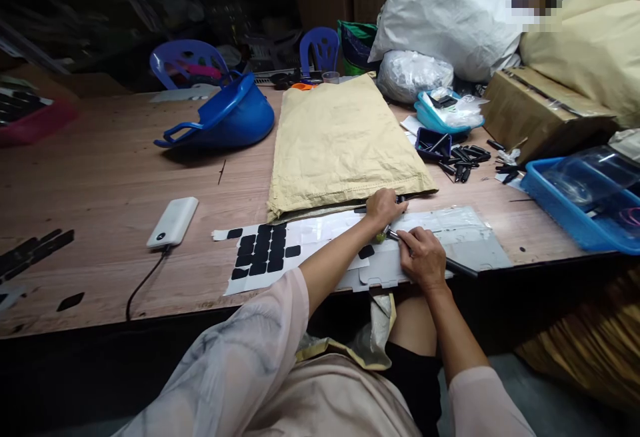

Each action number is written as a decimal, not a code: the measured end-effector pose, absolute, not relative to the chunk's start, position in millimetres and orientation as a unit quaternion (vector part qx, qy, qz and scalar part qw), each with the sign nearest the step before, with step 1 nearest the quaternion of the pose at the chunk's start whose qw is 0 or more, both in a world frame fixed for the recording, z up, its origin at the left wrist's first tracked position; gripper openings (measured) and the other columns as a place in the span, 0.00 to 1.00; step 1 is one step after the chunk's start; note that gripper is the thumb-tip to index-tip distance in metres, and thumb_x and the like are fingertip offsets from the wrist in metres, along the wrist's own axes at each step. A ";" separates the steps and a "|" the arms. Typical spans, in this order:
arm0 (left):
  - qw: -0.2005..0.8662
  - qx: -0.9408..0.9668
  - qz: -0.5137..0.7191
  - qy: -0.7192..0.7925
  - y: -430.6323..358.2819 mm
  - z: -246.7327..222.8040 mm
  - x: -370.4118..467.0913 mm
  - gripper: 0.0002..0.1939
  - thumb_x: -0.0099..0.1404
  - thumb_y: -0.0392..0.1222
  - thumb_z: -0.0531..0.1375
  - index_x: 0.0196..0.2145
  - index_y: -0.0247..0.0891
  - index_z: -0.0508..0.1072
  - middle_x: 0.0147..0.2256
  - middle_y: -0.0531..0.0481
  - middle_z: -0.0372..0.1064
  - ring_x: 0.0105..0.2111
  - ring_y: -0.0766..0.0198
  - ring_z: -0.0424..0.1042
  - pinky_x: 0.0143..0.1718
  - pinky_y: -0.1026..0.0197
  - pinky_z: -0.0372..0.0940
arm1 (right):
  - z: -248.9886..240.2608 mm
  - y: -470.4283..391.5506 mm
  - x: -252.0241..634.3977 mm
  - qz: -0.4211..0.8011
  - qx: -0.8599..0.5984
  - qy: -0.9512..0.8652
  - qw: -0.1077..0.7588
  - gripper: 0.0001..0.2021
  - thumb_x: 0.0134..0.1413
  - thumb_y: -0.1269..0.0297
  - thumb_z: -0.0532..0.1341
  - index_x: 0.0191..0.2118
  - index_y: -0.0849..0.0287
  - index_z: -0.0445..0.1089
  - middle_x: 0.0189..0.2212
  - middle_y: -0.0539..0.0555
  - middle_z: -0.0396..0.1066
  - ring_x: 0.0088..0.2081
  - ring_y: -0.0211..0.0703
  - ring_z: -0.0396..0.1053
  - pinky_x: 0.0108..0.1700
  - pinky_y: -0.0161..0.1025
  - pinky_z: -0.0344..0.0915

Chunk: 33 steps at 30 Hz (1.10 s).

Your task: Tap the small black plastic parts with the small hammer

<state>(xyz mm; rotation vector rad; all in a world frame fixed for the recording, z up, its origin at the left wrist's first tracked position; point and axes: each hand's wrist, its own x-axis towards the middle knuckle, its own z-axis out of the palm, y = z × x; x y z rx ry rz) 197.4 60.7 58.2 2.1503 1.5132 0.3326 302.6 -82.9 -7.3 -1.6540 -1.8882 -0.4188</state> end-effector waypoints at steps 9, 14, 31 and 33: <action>0.247 0.767 0.089 0.585 62.1 58.3 180.1 0.14 0.68 0.43 0.63 0.49 0.42 0.84 0.49 0.39 0.82 0.50 0.50 0.80 0.47 0.58 0.72 | -7.1 -83.4 301.2 -0.137 -0.636 -0.702 0.291 0.11 0.64 0.66 0.62 0.46 0.52 0.82 0.34 0.53 0.74 0.38 0.44 0.66 0.42 0.41 0.62; 0.274 0.760 0.085 0.583 62.1 57.8 148.5 0.11 0.66 0.44 0.66 0.43 0.40 0.85 0.46 0.40 0.83 0.47 0.53 0.81 0.43 0.60 0.70 | -6.4 -82.9 302.1 -0.123 -0.641 -0.700 0.289 0.11 0.64 0.66 0.62 0.46 0.52 0.82 0.34 0.54 0.74 0.38 0.45 0.66 0.41 0.41 0.62; 0.208 0.845 0.139 0.472 55.3 41.7 135.0 0.09 0.72 0.44 0.65 0.47 0.42 0.81 0.52 0.45 0.72 0.51 0.53 0.76 0.49 0.57 0.70 | -4.2 -82.3 303.9 -0.118 -0.647 -0.698 0.283 0.12 0.65 0.63 0.60 0.46 0.51 0.82 0.34 0.53 0.75 0.37 0.45 0.66 0.41 0.40 0.61; 0.215 0.840 0.156 0.473 52.7 44.1 124.8 0.09 0.70 0.42 0.66 0.47 0.41 0.80 0.52 0.46 0.72 0.50 0.54 0.75 0.48 0.58 0.70 | -4.2 -82.4 303.8 -0.116 -0.646 -0.697 0.288 0.12 0.65 0.63 0.61 0.45 0.52 0.82 0.34 0.53 0.75 0.37 0.44 0.66 0.41 0.40 0.61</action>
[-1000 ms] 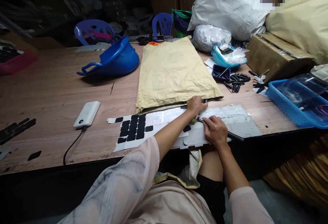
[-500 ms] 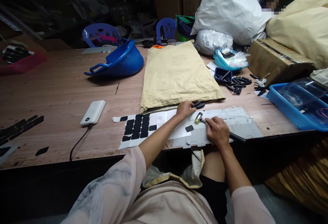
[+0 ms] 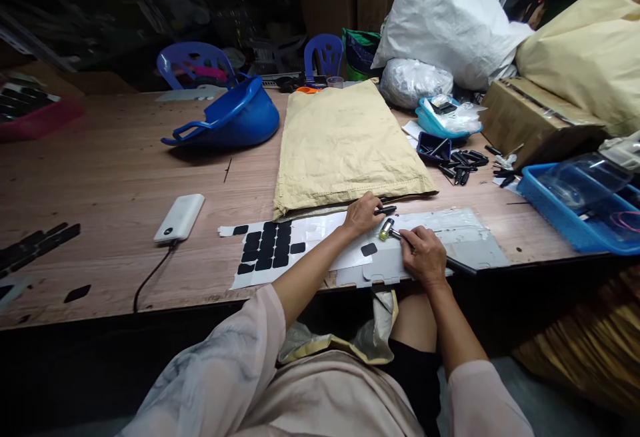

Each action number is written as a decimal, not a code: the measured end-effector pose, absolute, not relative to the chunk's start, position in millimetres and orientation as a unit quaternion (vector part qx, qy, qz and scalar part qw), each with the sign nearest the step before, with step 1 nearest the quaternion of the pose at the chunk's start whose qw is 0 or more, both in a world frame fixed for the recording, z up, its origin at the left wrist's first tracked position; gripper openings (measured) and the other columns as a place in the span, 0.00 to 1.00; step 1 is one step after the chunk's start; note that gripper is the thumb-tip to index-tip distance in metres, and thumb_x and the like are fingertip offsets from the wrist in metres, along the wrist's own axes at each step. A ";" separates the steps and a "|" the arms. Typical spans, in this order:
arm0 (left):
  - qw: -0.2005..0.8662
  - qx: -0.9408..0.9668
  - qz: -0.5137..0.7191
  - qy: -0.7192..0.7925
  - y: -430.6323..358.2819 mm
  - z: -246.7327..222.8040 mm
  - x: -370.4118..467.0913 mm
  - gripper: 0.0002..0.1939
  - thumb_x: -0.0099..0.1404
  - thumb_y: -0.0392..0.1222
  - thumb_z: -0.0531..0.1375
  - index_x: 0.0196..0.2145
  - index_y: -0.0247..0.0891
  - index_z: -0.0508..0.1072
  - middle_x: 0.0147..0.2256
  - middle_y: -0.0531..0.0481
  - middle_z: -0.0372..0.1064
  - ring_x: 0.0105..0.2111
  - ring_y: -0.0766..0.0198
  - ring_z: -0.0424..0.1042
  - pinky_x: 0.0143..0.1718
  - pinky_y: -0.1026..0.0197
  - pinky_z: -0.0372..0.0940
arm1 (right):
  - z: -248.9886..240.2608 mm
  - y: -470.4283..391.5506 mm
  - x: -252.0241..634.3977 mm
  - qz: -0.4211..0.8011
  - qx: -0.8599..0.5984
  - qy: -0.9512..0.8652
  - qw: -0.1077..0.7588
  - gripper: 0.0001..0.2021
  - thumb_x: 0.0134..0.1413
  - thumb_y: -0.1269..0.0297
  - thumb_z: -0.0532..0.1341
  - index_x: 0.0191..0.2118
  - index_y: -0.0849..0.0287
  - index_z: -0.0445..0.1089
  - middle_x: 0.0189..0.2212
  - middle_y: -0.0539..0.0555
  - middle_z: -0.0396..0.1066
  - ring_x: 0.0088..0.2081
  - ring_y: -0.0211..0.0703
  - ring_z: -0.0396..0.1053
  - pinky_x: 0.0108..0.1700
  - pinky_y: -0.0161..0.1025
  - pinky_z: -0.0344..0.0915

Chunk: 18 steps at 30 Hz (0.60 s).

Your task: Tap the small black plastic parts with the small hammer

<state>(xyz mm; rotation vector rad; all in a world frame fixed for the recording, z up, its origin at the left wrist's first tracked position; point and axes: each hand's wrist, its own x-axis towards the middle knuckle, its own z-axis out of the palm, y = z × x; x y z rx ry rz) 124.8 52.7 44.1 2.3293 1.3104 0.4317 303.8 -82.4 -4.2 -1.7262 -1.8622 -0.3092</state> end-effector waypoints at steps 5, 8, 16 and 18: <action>0.278 0.819 0.201 0.459 31.4 43.8 66.5 0.08 0.64 0.37 0.70 0.42 0.41 0.79 0.45 0.49 0.75 0.47 0.57 0.74 0.46 0.58 0.68 | -7.3 -82.0 304.3 -0.109 -0.653 -0.688 0.298 0.11 0.64 0.63 0.61 0.45 0.52 0.82 0.34 0.53 0.75 0.38 0.45 0.67 0.40 0.41 0.61; 0.308 0.807 0.194 0.464 13.7 35.4 29.5 0.08 0.61 0.36 0.71 0.38 0.40 0.79 0.41 0.50 0.76 0.45 0.56 0.73 0.46 0.57 0.67 | -9.9 -81.3 305.5 -0.106 -0.654 -0.684 0.306 0.11 0.64 0.63 0.62 0.45 0.52 0.82 0.35 0.54 0.75 0.38 0.45 0.67 0.40 0.41 0.61; 0.312 0.801 0.218 0.463 -5.9 13.6 6.0 0.11 0.59 0.43 0.74 0.40 0.41 0.81 0.40 0.49 0.77 0.44 0.55 0.72 0.49 0.54 0.66 | -10.5 -79.0 309.0 -0.103 -0.655 -0.687 0.297 0.11 0.63 0.61 0.62 0.45 0.52 0.82 0.35 0.54 0.74 0.39 0.46 0.67 0.41 0.42 0.62; 0.298 0.803 0.218 0.467 -6.7 11.5 9.0 0.10 0.61 0.44 0.74 0.39 0.41 0.81 0.40 0.48 0.77 0.44 0.54 0.72 0.49 0.54 0.65 | -9.6 -77.7 310.9 -0.110 -0.655 -0.693 0.281 0.11 0.64 0.59 0.62 0.45 0.52 0.82 0.35 0.54 0.74 0.39 0.46 0.67 0.41 0.42 0.62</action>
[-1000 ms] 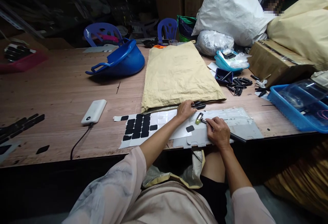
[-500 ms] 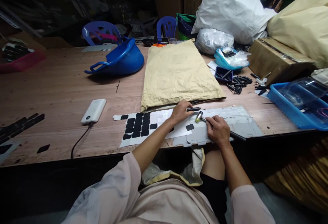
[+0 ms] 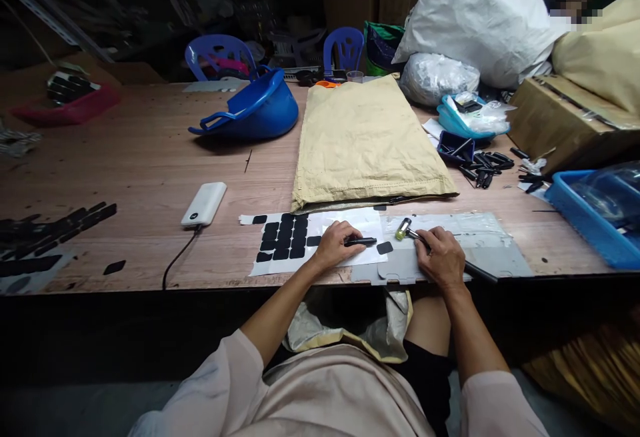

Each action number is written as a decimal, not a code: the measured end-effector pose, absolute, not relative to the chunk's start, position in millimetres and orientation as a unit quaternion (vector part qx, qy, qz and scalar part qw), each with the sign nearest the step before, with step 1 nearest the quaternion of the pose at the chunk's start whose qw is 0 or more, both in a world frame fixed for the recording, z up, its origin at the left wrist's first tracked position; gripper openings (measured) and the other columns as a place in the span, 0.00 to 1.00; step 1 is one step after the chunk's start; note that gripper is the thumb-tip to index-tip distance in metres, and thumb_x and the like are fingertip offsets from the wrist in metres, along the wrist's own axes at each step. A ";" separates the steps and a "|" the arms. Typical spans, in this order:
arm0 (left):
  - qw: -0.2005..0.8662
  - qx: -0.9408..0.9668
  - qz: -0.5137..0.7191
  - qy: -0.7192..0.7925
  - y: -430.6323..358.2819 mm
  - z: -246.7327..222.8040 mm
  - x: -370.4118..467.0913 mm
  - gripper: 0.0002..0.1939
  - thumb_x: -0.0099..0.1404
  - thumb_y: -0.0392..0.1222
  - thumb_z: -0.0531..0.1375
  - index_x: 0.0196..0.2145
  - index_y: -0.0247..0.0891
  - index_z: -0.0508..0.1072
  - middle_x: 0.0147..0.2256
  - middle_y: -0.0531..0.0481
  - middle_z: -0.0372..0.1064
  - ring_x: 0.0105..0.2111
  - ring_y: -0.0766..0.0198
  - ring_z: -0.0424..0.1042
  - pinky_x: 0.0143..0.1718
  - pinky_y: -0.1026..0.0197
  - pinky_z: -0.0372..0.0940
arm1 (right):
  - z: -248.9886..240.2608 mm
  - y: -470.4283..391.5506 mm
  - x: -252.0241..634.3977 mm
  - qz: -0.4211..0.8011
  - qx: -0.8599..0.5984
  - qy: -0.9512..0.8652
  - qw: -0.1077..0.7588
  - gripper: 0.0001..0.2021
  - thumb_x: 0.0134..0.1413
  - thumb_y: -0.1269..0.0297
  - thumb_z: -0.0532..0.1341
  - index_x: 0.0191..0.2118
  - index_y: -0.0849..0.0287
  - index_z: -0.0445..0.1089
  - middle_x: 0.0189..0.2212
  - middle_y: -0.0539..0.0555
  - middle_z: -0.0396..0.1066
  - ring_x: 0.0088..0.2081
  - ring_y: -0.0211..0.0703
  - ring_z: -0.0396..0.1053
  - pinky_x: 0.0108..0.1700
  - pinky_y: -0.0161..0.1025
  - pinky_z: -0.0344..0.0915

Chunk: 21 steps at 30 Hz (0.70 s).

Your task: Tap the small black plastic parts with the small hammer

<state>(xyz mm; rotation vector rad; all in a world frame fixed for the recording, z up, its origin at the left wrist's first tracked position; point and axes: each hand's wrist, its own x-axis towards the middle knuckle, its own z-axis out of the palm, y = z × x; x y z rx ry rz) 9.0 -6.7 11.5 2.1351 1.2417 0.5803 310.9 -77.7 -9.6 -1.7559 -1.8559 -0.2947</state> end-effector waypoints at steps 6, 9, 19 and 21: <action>0.287 0.806 0.222 0.467 -8.5 9.7 10.7 0.09 0.61 0.40 0.73 0.39 0.41 0.81 0.40 0.49 0.77 0.44 0.55 0.71 0.50 0.54 0.65 | 1.8 -81.2 299.8 -0.076 -0.652 -0.687 0.312 0.12 0.68 0.58 0.59 0.45 0.53 0.80 0.37 0.55 0.75 0.40 0.47 0.71 0.42 0.43 0.65; 0.287 0.808 0.223 0.464 -9.4 11.4 10.0 0.09 0.60 0.41 0.73 0.39 0.42 0.82 0.40 0.49 0.77 0.45 0.54 0.71 0.50 0.54 0.65 | 13.4 -89.3 274.9 -0.015 -0.633 -0.672 0.383 0.13 0.70 0.57 0.58 0.49 0.52 0.79 0.40 0.55 0.76 0.42 0.46 0.74 0.44 0.43 0.69; 0.294 0.808 0.230 0.456 -8.5 8.9 9.4 0.08 0.61 0.43 0.74 0.40 0.43 0.86 0.38 0.47 0.78 0.44 0.55 0.72 0.50 0.54 0.66 | 26.4 -115.6 208.7 0.060 -0.573 -0.708 0.409 0.16 0.72 0.64 0.57 0.59 0.49 0.75 0.37 0.53 0.76 0.36 0.42 0.75 0.41 0.39 0.71; 0.293 0.808 0.231 0.456 -8.3 7.4 9.2 0.09 0.62 0.44 0.74 0.40 0.43 0.86 0.38 0.48 0.78 0.43 0.55 0.72 0.50 0.54 0.66 | 24.5 -119.0 205.4 0.042 -0.568 -0.713 0.408 0.19 0.72 0.65 0.57 0.63 0.47 0.74 0.39 0.53 0.76 0.38 0.42 0.75 0.41 0.39 0.71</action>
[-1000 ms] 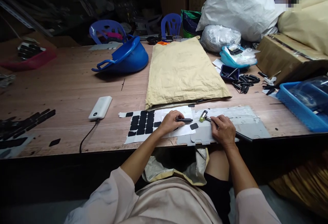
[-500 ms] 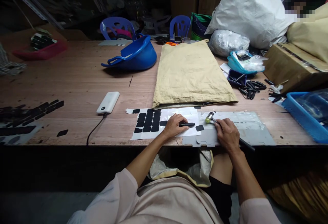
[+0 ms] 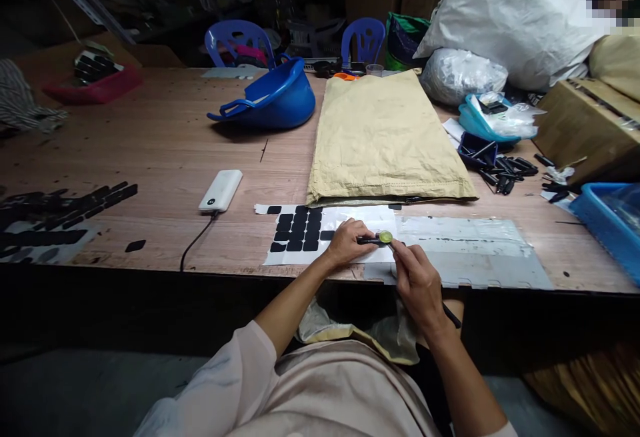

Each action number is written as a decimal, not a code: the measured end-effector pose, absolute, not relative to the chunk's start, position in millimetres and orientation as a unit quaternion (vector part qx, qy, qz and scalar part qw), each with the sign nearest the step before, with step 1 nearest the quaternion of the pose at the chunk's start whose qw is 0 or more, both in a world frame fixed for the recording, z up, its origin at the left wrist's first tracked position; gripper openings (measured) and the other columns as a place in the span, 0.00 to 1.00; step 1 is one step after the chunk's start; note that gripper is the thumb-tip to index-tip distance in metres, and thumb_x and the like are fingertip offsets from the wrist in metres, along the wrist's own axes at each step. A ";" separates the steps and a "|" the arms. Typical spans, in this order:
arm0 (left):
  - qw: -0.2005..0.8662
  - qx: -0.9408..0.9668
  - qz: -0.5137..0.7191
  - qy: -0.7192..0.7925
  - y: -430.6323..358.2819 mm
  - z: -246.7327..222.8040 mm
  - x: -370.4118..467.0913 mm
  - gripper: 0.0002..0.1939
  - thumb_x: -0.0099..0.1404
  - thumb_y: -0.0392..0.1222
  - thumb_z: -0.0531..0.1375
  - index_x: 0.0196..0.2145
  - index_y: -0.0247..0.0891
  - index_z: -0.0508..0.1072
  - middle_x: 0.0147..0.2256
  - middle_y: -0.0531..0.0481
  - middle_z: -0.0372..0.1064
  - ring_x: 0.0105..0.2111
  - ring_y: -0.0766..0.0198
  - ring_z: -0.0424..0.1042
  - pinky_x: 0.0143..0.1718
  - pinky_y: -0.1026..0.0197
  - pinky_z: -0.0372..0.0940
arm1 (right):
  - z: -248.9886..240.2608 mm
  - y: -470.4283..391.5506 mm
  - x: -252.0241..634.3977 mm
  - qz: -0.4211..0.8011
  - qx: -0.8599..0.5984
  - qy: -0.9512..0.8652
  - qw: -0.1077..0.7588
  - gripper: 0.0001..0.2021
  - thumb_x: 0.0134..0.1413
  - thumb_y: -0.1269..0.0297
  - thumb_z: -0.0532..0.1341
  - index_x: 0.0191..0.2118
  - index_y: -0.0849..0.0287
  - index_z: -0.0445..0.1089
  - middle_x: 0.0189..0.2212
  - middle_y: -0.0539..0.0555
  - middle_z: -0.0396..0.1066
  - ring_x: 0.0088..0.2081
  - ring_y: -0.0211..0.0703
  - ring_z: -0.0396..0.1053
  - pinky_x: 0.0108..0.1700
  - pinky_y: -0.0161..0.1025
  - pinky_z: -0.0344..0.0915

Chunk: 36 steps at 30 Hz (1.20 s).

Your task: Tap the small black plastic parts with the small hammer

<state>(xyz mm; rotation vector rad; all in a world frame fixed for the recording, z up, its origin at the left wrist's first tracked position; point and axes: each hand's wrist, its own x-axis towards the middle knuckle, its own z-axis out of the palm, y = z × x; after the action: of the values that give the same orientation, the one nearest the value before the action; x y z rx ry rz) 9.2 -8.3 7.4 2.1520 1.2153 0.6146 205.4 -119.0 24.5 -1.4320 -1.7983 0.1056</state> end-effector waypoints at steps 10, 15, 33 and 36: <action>0.278 0.816 0.236 0.448 -8.6 7.2 10.7 0.06 0.62 0.42 0.73 0.39 0.43 0.87 0.37 0.48 0.78 0.41 0.57 0.72 0.49 0.54 0.66 | 17.5 -117.6 207.9 0.011 -0.588 -0.719 0.371 0.21 0.72 0.65 0.55 0.64 0.46 0.75 0.39 0.53 0.76 0.38 0.42 0.75 0.39 0.36 0.70; 0.271 0.814 0.257 0.446 -8.1 3.9 10.8 0.06 0.61 0.41 0.74 0.37 0.42 0.87 0.36 0.48 0.78 0.41 0.56 0.72 0.48 0.54 0.65 | 17.5 -120.1 212.3 0.005 -0.601 -0.711 0.364 0.19 0.72 0.63 0.56 0.61 0.47 0.76 0.38 0.53 0.76 0.37 0.41 0.75 0.37 0.35 0.69; 0.291 0.816 0.237 0.440 -8.5 6.9 6.9 0.06 0.63 0.42 0.73 0.39 0.42 0.86 0.38 0.49 0.79 0.42 0.56 0.73 0.48 0.54 0.65 | -9.2 -74.4 323.4 -0.205 -0.661 -0.680 0.242 0.16 0.70 0.58 0.58 0.50 0.54 0.83 0.35 0.57 0.75 0.37 0.47 0.65 0.41 0.42 0.61; 0.293 0.818 0.233 0.436 -5.8 5.1 6.6 0.06 0.64 0.42 0.72 0.40 0.41 0.85 0.38 0.49 0.79 0.42 0.56 0.73 0.48 0.54 0.64 | -13.1 -75.4 320.9 -0.200 -0.672 -0.669 0.247 0.16 0.70 0.58 0.59 0.50 0.54 0.83 0.36 0.57 0.75 0.38 0.47 0.65 0.42 0.42 0.60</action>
<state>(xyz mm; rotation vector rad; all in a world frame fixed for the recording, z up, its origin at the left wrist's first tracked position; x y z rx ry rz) 6.6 -5.8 5.1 2.1801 1.1606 0.6215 320.9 -75.4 -13.1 -1.8327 -1.8241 -0.5461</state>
